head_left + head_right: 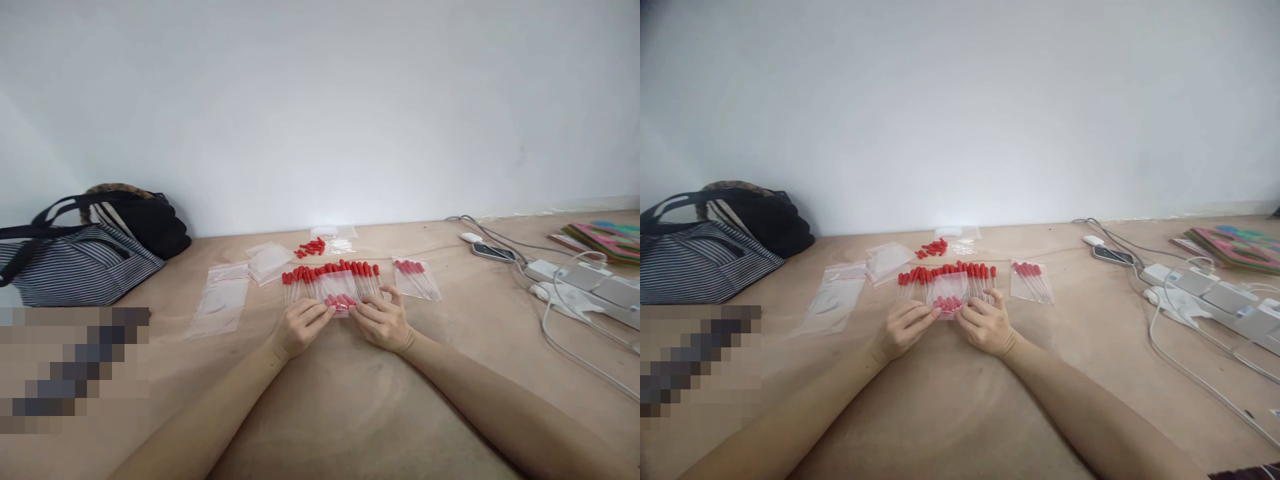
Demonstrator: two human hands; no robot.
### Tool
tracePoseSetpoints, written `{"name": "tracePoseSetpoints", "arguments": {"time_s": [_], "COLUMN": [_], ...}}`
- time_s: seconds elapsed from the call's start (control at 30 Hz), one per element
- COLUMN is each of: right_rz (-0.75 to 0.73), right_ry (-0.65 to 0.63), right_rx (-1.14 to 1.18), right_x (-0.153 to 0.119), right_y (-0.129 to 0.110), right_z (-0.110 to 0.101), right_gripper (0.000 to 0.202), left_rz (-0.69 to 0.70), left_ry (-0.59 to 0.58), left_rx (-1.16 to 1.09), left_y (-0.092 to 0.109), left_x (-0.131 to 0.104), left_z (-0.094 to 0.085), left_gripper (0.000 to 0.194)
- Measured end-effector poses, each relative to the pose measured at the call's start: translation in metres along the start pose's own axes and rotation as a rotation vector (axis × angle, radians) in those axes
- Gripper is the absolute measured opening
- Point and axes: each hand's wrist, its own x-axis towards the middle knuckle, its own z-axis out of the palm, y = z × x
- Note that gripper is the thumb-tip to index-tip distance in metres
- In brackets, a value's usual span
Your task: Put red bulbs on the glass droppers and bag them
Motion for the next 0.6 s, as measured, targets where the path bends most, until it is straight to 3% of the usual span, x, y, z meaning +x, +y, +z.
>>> {"name": "tracePoseSetpoints", "arguments": {"time_s": [0.33,0.6], "right_rz": [0.054,0.045], "right_ry": [-0.013,0.006], "right_rx": [0.004,0.017], "right_x": [0.006,0.0073], "right_y": [-0.0033,-0.008], "right_z": [0.0012,0.0051], "right_gripper": [0.008,0.012], "left_rz": [0.018,-0.001], "left_ry": [0.041,0.0], "left_rx": [-0.016,0.057], "left_y": [0.0032,0.0041], "left_x": [0.0067,0.0045], "left_z": [-0.0008,0.0056], "left_gripper": [0.011,0.011]}}
